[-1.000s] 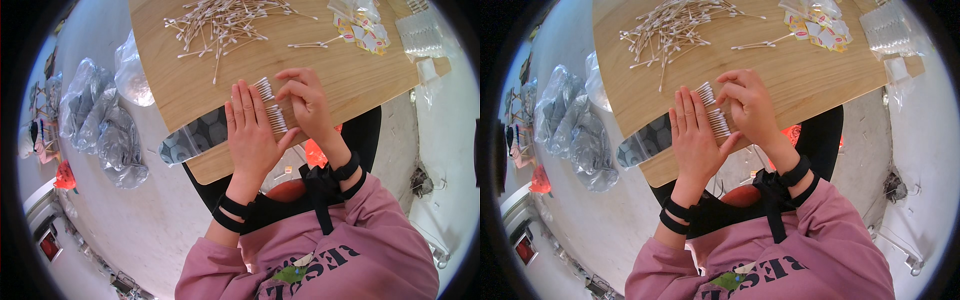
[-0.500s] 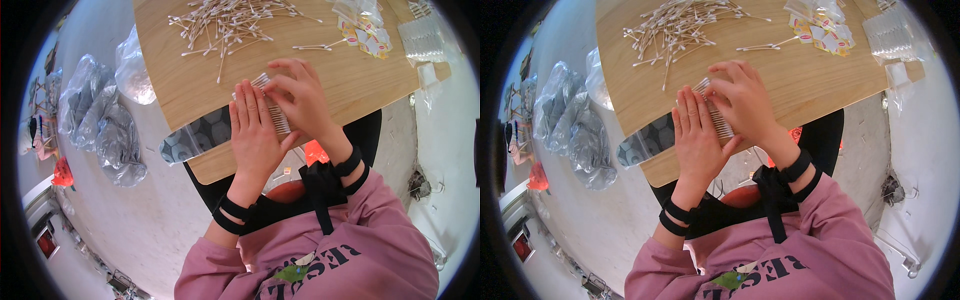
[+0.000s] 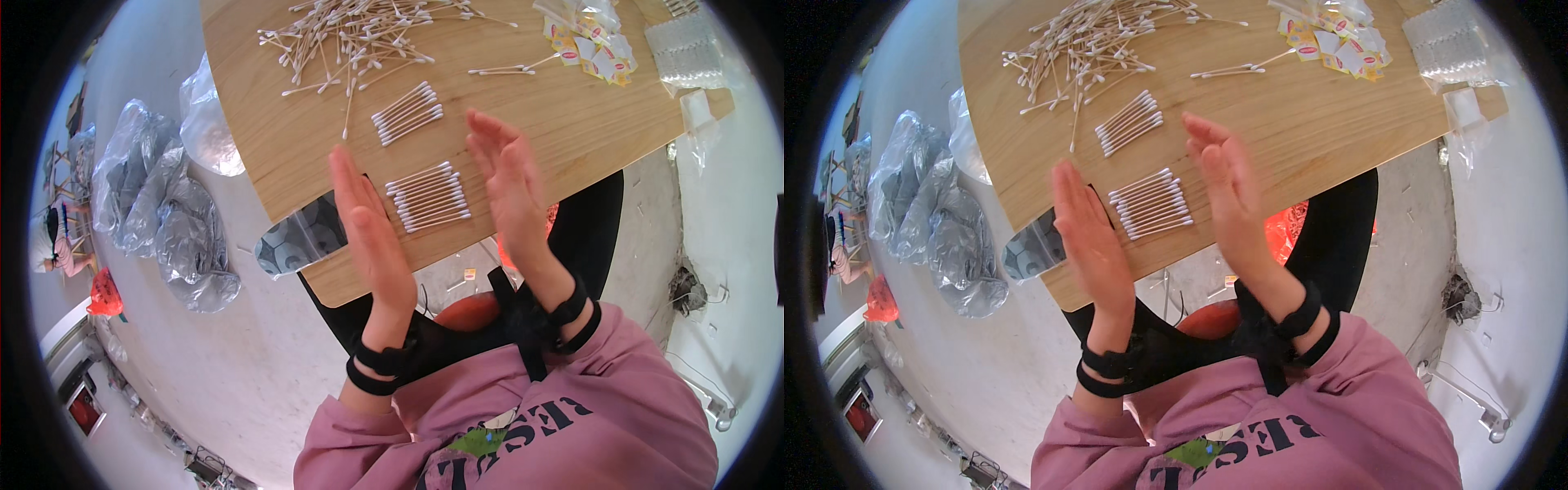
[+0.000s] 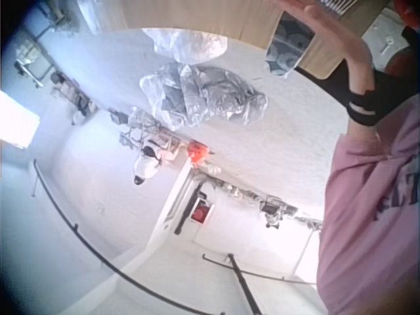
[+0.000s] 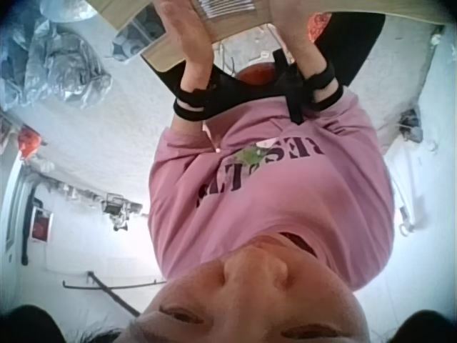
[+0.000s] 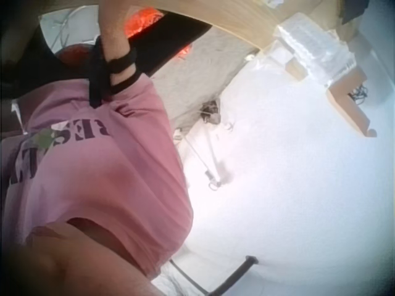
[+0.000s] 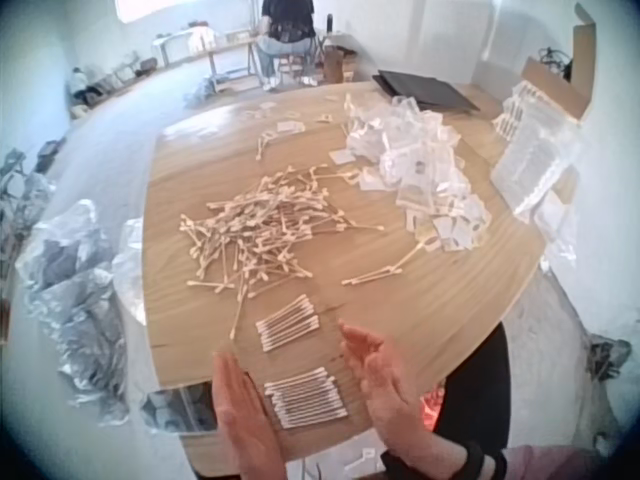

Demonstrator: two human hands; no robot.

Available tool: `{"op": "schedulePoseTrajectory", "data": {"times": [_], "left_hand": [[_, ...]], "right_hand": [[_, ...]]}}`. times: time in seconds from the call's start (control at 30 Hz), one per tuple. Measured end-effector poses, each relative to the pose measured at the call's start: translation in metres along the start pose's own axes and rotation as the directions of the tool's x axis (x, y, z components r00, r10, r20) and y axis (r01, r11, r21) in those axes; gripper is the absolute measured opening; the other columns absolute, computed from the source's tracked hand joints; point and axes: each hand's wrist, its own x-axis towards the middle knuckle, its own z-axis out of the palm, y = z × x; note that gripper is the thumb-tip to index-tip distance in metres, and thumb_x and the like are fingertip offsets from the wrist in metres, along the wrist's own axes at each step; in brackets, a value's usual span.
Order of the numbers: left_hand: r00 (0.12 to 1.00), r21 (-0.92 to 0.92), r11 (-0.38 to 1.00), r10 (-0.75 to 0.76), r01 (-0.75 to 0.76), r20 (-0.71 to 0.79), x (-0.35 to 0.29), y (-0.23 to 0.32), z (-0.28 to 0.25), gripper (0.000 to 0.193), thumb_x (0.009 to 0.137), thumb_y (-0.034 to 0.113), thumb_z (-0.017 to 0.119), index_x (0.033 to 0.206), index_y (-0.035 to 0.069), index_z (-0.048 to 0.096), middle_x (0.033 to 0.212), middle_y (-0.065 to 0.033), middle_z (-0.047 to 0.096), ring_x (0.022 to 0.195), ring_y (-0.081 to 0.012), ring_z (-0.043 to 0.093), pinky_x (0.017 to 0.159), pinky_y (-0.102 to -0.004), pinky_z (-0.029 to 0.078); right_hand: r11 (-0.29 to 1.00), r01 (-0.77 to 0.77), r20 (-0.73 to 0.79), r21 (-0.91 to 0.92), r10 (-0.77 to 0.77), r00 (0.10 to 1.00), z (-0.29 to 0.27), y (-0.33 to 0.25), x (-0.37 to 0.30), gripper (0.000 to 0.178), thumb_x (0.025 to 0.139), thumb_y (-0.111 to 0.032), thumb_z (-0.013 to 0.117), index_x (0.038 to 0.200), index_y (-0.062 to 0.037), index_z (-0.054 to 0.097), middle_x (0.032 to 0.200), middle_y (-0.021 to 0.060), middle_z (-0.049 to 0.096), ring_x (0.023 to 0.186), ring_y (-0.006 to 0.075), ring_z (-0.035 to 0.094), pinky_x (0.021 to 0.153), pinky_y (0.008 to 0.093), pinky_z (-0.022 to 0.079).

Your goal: Sorting cotton swabs and placing them into individual plastic bags.

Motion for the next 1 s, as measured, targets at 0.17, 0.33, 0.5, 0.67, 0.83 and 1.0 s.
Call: {"op": "schedulePoseTrajectory", "data": {"times": [0.17, 0.33, 0.5, 0.67, 0.83, 1.0], "left_hand": [[0.996, -0.170, 0.982, -0.084, 0.084, 0.012, -0.010, -0.001, 0.013, 0.071, 0.099, 0.051, 0.025, 0.148, 0.002, 0.011, 0.155, -0.0134, 0.011, 0.144, -0.0226, 0.007, 0.116, -0.0365, 0.004], [0.987, -0.146, 0.989, -0.011, -0.013, -0.160, -0.015, 0.002, 0.003, 0.066, 0.100, 0.049, 0.027, 0.145, 0.001, 0.020, 0.151, -0.0156, 0.024, 0.141, -0.0227, 0.019, 0.115, -0.0355, 0.013], [0.997, -0.027, 0.998, -0.052, 0.050, -0.049, -0.038, 0.006, -0.025, 0.042, 0.100, 0.036, 0.035, 0.113, 0.000, 0.052, 0.112, -0.0126, 0.055, 0.106, -0.0219, 0.051, 0.093, -0.0352, 0.040], [0.964, 0.459, 0.883, -0.197, 0.094, 0.181, -0.052, 0.026, -0.028, 0.023, 0.093, 0.018, 0.053, 0.081, -0.001, 0.058, 0.082, -0.0093, 0.058, 0.077, -0.0231, 0.056, 0.073, -0.0352, 0.048], [0.921, 0.812, 0.451, 0.069, -0.370, 0.382, -0.041, 0.030, -0.017, 0.072, 0.079, 0.030, 0.071, 0.132, -0.006, 0.039, 0.137, -0.0197, 0.043, 0.129, -0.0358, 0.040, 0.106, -0.0447, 0.031], [0.901, 0.835, 0.426, -0.093, -0.349, 0.424, -0.040, 0.008, -0.003, 0.106, 0.076, 0.045, 0.071, 0.144, -0.009, 0.009, 0.152, -0.0241, 0.016, 0.143, -0.0359, 0.012, 0.113, -0.0491, 0.012]], "right_hand": [[1.000, -0.016, 0.076, 0.024, 0.014, 0.997, 0.016, 0.008, -0.013, 0.053, 0.101, -0.037, 0.033, 0.135, 0.0035, 0.033, 0.143, 0.0182, 0.036, 0.137, 0.0240, 0.029, 0.115, 0.0375, 0.018], [0.999, -0.032, 0.086, -0.036, 0.035, 0.996, 0.005, 0.004, -0.005, 0.051, 0.102, -0.035, 0.033, 0.137, 0.0022, 0.033, 0.144, 0.0165, 0.036, 0.137, 0.0240, 0.029, 0.115, 0.0373, 0.018], [0.922, 0.137, 0.057, -0.362, -0.125, 0.991, 0.004, -0.008, 0.008, 0.038, 0.100, -0.019, 0.041, 0.133, 0.0007, 0.042, 0.137, 0.0124, 0.045, 0.129, 0.0200, 0.039, 0.110, 0.0330, 0.025], [0.651, 0.345, 0.226, -0.676, -0.263, 0.938, 0.002, -0.018, 0.014, 0.025, 0.084, -0.007, 0.058, 0.109, -0.0053, 0.057, 0.117, 0.0131, 0.053, 0.114, 0.0256, 0.048, 0.097, 0.0342, 0.035], [0.389, 0.489, 0.522, -0.781, -0.024, 0.853, 0.002, -0.039, 0.003, 0.011, 0.071, -0.005, 0.067, 0.078, -0.0084, 0.059, 0.085, 0.0064, 0.052, 0.088, 0.0259, 0.052, 0.080, 0.0362, 0.039], [0.313, 0.533, 0.565, -0.786, 0.012, 0.825, -0.001, -0.031, 0.003, 0.007, 0.071, -0.007, 0.064, 0.074, -0.0087, 0.058, 0.080, 0.0057, 0.052, 0.084, 0.0248, 0.053, 0.078, 0.0369, 0.039]]}}
